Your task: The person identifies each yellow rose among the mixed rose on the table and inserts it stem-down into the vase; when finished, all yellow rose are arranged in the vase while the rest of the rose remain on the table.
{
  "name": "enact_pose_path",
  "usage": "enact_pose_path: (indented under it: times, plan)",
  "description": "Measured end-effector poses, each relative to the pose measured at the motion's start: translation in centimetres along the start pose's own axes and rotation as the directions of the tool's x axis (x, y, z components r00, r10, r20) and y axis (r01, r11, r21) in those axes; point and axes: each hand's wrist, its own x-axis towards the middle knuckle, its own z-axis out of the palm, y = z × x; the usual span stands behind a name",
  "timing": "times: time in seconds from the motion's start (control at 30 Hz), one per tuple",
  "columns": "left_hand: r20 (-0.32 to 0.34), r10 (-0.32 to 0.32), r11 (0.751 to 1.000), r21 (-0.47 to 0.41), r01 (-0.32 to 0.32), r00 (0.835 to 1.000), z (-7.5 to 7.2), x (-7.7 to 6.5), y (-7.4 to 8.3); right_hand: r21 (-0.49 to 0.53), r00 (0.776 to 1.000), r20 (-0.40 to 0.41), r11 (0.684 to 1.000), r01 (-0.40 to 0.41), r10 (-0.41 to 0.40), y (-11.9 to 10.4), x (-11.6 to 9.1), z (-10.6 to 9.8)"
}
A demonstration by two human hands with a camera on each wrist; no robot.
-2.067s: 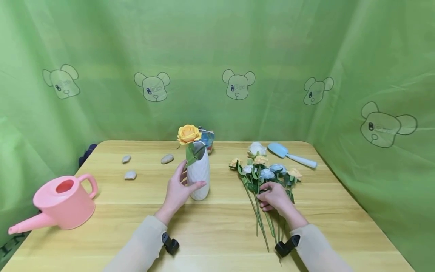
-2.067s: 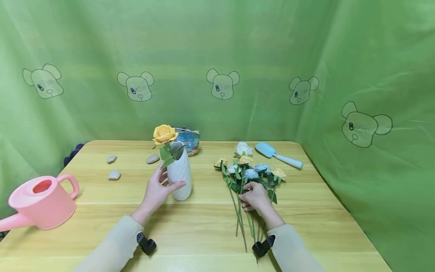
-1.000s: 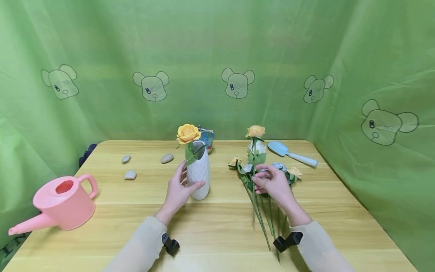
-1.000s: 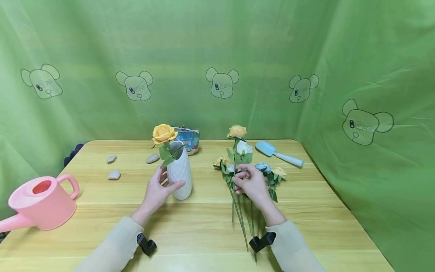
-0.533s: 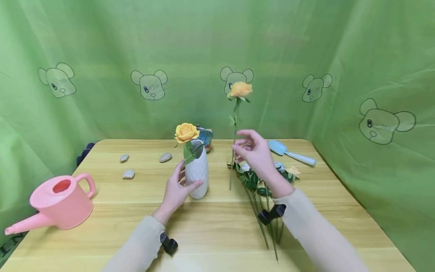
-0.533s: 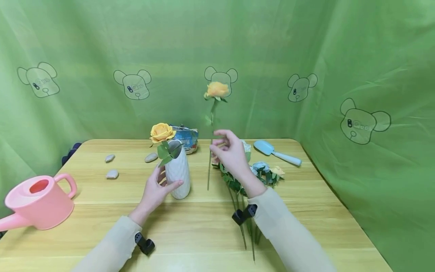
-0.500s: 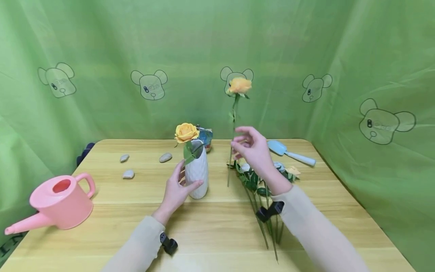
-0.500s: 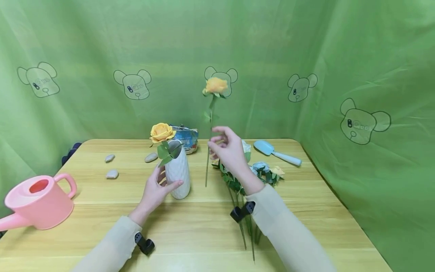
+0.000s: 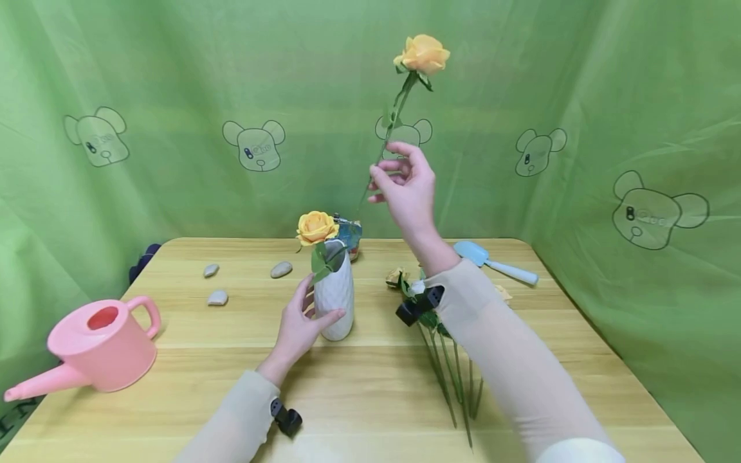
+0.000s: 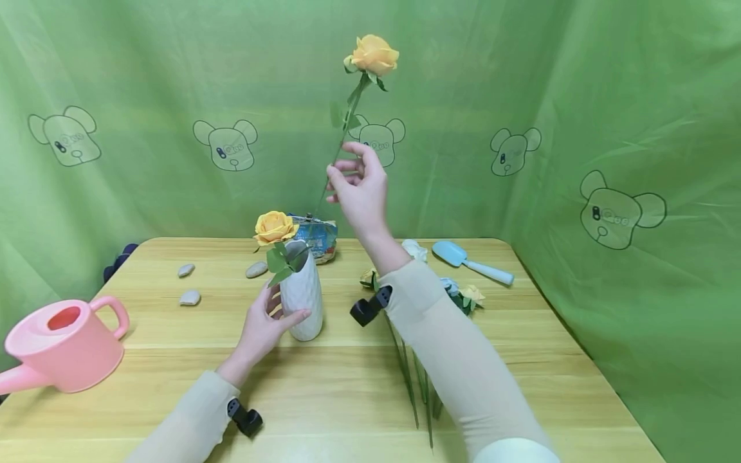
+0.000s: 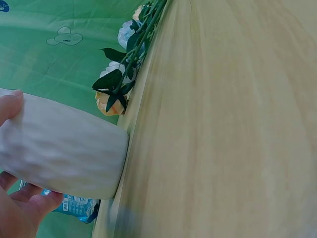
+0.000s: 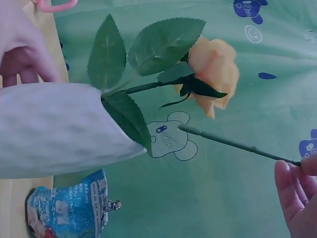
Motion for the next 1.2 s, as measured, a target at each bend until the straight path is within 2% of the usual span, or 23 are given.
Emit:
enact_pose_path:
  times: [0.23, 0.47, 0.63, 0.8, 0.9, 1.0, 1.2]
  plan:
    - [0.008, -0.008, 1.0, -0.004, 0.008, 1.0, 0.1, -0.2, -0.1, -0.031, 0.999, -0.009, 0.999, 0.04, -0.04, 1.4, 0.0, 1.5]
    - [0.029, -0.032, 0.999, 0.0, 0.032, 0.999, 0.1, -0.1, 0.0, -0.108, 0.993, 0.115, 0.994, 0.005, 0.008, 4.0, -1.6, 1.6]
    - [0.031, -0.022, 1.0, 0.004, 0.022, 0.999, 0.3, 0.0, 0.0, -0.198, 0.973, 0.219, 0.98, -0.026, 0.07, 5.3, -2.7, 1.3]
    - [0.015, -0.002, 1.0, 0.009, 0.002, 1.0, 0.4, 0.0, -0.1, -0.261, 0.952, 0.289, 0.965, -0.021, 0.098, 4.3, -3.7, 1.1]
    - [0.006, 0.015, 1.0, 0.006, -0.015, 1.0, 0.4, -0.1, -0.2, -0.267, 0.942, 0.317, 0.963, -0.022, 0.11, 3.6, -4.1, 0.9]
    - [-0.004, 0.021, 1.0, 0.0, -0.021, 1.0, 0.2, 0.0, -0.3, -0.257, 0.93, 0.342, 0.965, -0.045, 0.134, 3.8, -4.1, 0.3]
    - [-0.005, 0.005, 1.0, 0.003, -0.005, 1.0, -0.1, 0.0, -0.2, -0.246, 0.916, 0.361, 0.965, -0.089, 0.177, 5.7, -4.7, -1.2]
